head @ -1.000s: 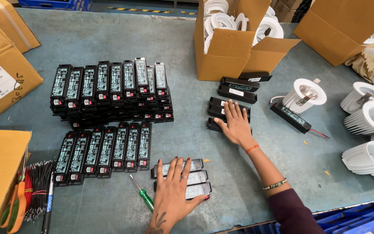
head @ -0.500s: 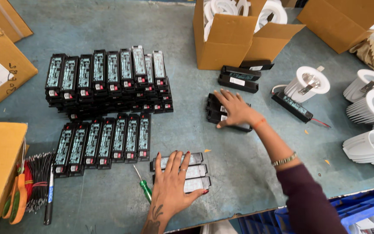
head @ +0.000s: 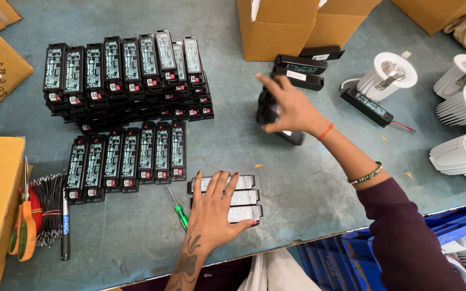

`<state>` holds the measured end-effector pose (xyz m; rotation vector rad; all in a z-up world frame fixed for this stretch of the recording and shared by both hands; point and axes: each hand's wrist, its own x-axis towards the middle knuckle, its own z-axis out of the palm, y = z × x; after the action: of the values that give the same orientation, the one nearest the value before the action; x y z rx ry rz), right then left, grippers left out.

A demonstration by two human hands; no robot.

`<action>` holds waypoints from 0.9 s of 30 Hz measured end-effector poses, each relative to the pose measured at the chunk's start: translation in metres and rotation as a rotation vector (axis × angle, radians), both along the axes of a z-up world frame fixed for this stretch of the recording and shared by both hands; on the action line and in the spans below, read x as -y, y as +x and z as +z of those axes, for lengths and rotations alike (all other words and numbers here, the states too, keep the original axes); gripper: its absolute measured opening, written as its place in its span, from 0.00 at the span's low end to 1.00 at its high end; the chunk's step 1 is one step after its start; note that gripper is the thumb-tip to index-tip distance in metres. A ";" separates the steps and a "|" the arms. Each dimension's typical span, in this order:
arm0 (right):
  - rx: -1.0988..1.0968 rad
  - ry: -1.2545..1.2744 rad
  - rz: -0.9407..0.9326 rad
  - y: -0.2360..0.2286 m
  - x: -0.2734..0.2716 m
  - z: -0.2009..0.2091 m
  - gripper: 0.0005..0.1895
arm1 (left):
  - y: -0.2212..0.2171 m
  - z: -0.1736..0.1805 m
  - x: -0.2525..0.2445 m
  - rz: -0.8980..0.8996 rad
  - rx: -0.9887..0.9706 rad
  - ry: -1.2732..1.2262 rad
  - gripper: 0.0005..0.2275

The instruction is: The person assembles small black rectangular electronic modules on a workbench. They use a green screwdriver to tighten screws on the modules, then stack them in neat rows. The person also handles black plastic clips and white circular light fixtures, placing them into boxes and trays.

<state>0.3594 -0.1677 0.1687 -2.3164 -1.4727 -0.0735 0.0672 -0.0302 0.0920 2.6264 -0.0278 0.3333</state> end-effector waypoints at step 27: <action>-0.210 0.362 -0.167 -0.041 0.076 -0.097 0.30 | -0.002 -0.008 0.001 -0.008 0.066 0.010 0.49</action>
<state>0.3182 -0.2441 0.0720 -2.0740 -1.0640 -0.1276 0.0652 -0.0312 0.0844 2.6237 -0.0620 0.4174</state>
